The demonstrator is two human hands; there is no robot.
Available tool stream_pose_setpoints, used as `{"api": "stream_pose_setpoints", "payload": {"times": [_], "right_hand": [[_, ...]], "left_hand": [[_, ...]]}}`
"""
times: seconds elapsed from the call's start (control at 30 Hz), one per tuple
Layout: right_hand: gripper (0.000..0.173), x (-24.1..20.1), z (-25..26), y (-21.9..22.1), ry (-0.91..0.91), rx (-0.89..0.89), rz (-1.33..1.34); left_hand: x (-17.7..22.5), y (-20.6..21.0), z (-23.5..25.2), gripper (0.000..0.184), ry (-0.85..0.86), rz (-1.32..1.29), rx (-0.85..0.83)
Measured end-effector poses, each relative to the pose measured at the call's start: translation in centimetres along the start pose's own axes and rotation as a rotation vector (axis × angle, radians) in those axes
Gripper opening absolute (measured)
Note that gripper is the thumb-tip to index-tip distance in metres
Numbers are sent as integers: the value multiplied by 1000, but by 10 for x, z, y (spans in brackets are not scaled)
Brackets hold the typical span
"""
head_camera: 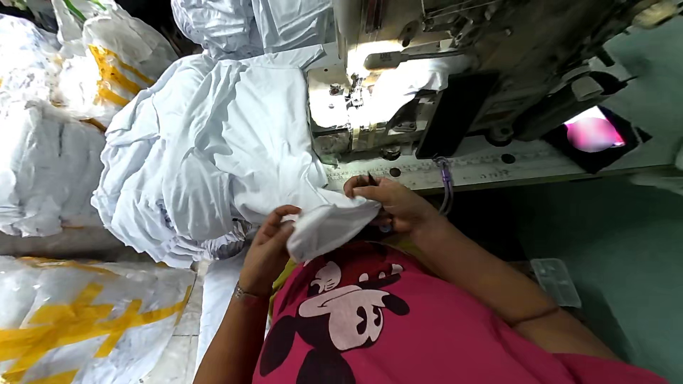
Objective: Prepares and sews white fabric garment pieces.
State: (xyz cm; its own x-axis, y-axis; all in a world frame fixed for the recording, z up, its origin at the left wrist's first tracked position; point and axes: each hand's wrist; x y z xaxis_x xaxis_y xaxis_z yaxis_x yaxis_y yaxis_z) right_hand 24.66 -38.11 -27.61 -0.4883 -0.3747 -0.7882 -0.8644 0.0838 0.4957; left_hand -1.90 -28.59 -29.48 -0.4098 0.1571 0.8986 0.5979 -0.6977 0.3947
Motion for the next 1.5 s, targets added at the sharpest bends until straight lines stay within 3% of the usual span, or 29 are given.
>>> {"api": "stream_pose_setpoints", "payload": {"times": [0.1,0.23,0.37,0.5,0.57,0.63,0.7,0.77,0.87,1.0,1.1,1.17,1.23,1.37,1.5], "right_hand": [[12,-10,-5,-18,-84,38,-98],[7,-5,-6,-24,-185,31,-95],[21,-10,-13,-26,-275,94,-417],[22,-9,-7,-25,-430,145,-713],[22,-4,-3,-22,-399,206,-783],[13,6,0,-21,-284,253,-792],[6,11,-1,-18,-139,234,-726],[3,17,-6,-12,-25,151,-491],[13,26,-7,-10,26,33,37],[20,26,-3,-11,18,76,192],[13,21,-4,-17,-67,59,18],[15,17,-6,-18,-172,74,-228],[23,11,-9,-20,-289,83,-497],[21,17,-7,-17,-462,324,-888],[17,21,-7,-16,-515,412,-1007]], "left_hand": [[20,1,3,37,60,0,30],[24,4,8,36,-48,161,79],[20,-4,0,25,7,154,55],[14,3,-2,25,80,643,51],[9,5,-1,23,113,788,83],[8,5,0,20,126,765,88],[10,5,-1,19,111,655,79],[11,4,-3,13,73,485,73],[8,0,-4,20,30,346,36],[4,-3,-5,23,-38,317,153],[9,-3,-4,21,-62,137,255],[13,-7,-7,16,-59,85,220],[15,-8,-8,21,-52,211,156],[6,-5,-7,25,91,756,97],[-2,-4,-5,21,177,880,116]]}}
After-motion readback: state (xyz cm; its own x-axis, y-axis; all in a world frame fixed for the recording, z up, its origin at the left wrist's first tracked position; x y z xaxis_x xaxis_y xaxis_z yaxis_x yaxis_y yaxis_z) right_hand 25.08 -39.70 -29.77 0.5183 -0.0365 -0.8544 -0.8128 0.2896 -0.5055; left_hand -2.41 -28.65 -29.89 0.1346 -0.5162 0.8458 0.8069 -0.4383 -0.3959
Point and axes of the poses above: each hand's wrist, its own z-axis towards the middle knuckle, its own y-axis out of the palm, x = y × z, and after that the axes turned 11 degrees about y, right-handed
